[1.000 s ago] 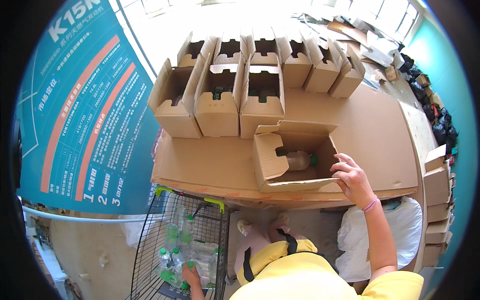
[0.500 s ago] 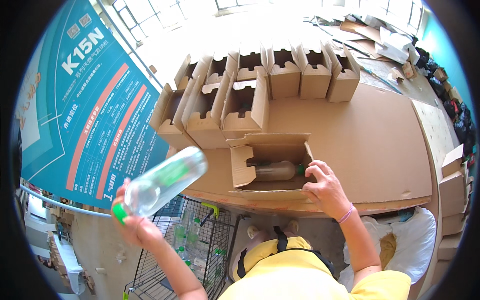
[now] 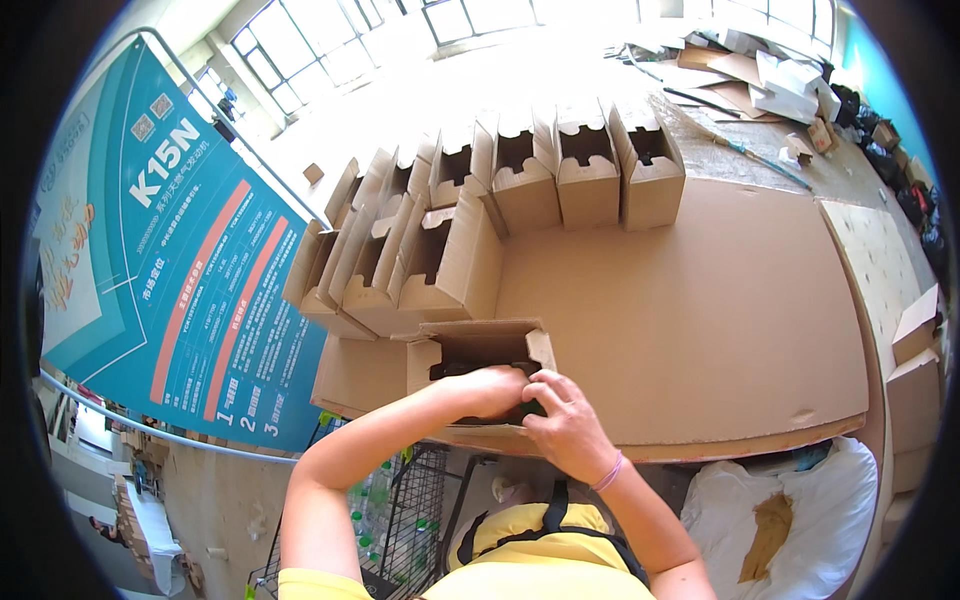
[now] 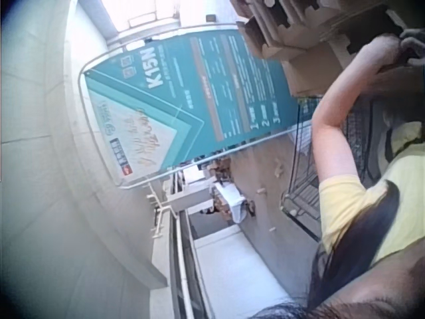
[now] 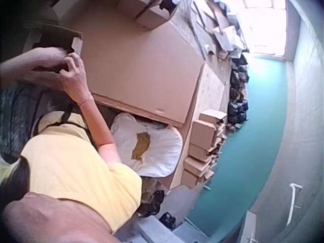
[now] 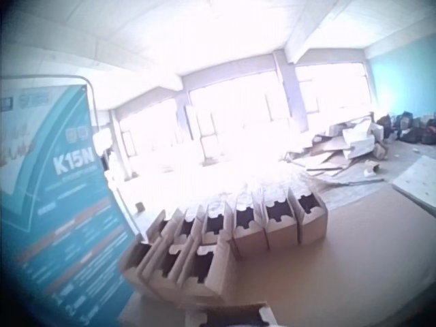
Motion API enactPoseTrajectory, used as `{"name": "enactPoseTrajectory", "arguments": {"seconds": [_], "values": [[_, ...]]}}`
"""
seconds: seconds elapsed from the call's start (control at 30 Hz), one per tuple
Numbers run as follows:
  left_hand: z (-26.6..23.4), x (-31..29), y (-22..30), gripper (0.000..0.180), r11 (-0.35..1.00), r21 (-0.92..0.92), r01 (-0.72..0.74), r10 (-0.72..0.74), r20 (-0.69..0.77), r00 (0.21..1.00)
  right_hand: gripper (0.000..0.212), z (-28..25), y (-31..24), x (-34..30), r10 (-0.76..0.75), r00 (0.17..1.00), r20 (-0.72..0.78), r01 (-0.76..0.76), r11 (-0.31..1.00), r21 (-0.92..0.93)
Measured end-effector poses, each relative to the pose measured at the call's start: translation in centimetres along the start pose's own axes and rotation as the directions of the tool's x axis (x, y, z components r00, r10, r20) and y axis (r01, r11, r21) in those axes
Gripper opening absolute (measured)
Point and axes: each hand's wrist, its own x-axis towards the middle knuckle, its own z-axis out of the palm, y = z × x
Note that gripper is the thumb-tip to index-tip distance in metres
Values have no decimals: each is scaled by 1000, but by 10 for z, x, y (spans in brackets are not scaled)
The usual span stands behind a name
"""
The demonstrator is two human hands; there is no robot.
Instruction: The person picks up plastic bottles from a shopping cart and places them one at a time into cardboard boxes on a workbench.
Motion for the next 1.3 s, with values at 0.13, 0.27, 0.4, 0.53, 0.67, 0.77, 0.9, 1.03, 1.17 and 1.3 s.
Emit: {"name": "enactPoseTrajectory", "arguments": {"seconds": [0.13, 0.27, 0.4, 0.53, 0.67, 0.77, 0.9, 1.03, 1.17, 1.3], "values": [[35, 50, -21, 24, 995, 51, 85, -91, 146, 985, 5, 4, 0, -2, -5, 1000, -14, 5, 1000, 17], [47, 46, -40, 25, 999, -36, 35, -29, 143, 989, 3, 3, -3, -2, -8, 1000, 13, 8, 999, 38], [-14, -17, -12, 29, 991, -132, 16, -14, 20, 1000, 28, 9, -6, -3, 135, 990, -31, -119, 945, 303], [-15, -114, -4, 36, 966, -244, -81, -99, -642, 760, 60, 20, -11, -12, 341, 926, -164, -258, 886, 384], [25, -166, -26, 36, 878, -460, 134, -385, -512, 768, 62, 55, -12, -23, 535, 823, -189, -409, 790, 456], [14, -174, -33, 36, 876, -476, -78, -408, -817, 406, 64, 59, -21, -3, 537, 765, -357, -455, 842, 290], [-35, -155, -52, 44, 991, -132, -33, -116, -944, 308, 70, 80, -14, -9, 644, 666, -375, -582, 764, 279], [-22, -127, -92, 60, 964, -266, -8, -117, -451, 885, 71, 96, -21, -7, 725, 515, -457, -610, 685, 398], [-1, -129, -98, 86, 974, 195, -119, 193, -421, 887, 64, 122, -35, -30, 846, 334, -416, -585, 532, 613], [-5, -139, -93, 106, 935, 283, -215, 294, -276, 915, 56, 133, -39, -25, 895, 249, -371, -493, 447, 747]]}}
